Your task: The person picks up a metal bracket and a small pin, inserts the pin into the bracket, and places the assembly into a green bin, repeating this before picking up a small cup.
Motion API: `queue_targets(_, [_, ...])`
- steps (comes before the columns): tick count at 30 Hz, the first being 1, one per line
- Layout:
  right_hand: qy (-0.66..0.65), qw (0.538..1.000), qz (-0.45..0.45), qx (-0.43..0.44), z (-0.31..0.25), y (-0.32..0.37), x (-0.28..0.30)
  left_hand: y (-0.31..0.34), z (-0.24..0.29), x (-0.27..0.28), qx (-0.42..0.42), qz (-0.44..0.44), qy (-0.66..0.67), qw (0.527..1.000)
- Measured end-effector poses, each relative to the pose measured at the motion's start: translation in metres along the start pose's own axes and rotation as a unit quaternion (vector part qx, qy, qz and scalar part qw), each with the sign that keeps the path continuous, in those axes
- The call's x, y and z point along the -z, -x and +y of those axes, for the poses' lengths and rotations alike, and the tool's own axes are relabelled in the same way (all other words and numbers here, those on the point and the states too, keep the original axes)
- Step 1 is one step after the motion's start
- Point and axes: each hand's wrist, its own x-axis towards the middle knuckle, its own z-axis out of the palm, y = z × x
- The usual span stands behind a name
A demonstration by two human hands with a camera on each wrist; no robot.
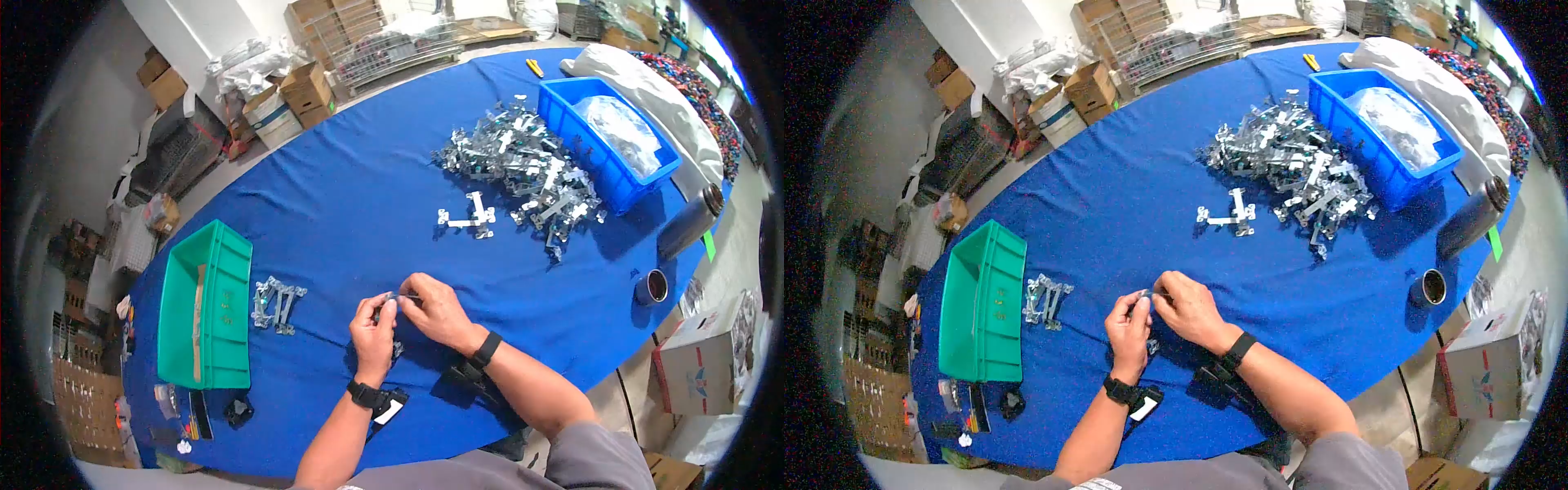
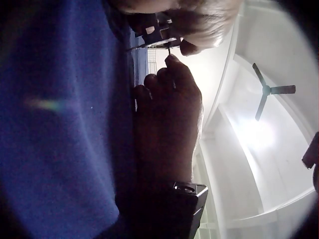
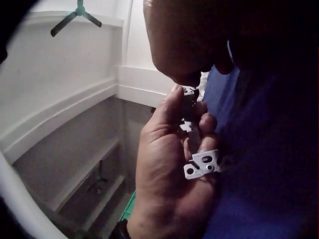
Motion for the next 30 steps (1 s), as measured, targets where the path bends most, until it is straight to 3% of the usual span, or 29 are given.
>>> queue_targets(5, [0.020, 0.999, 0.014, 0.040, 0.001, 0.001, 0.000, 0.001, 0.004, -0.002, 0.014, 0.013, 0.040, 0.999])
queue_targets(13, [0.047, 0.999, 0.006, 0.007, -0.002, 0.004, -0.002, 0.002, 0.003, 0.001, 0.025, -0.014, 0.042, 0.999])
queue_targets(16, [0.063, 0.998, -0.003, 0.011, -0.001, 0.002, 0.000, -0.001, 0.003, -0.001, 0.000, 0.005, -0.026, 1.000])
queue_targets(24, [0.127, 0.991, 0.010, 0.028, 0.005, 0.002, -0.003, -0.001, -0.006, -0.002, -0.043, 0.020, -0.044, 0.998])
queue_targets(30, [0.041, 0.999, 0.009, -0.030, -0.004, 0.001, 0.000, -0.002, -0.006, -0.002, -0.029, 0.016, -0.034, 0.999])
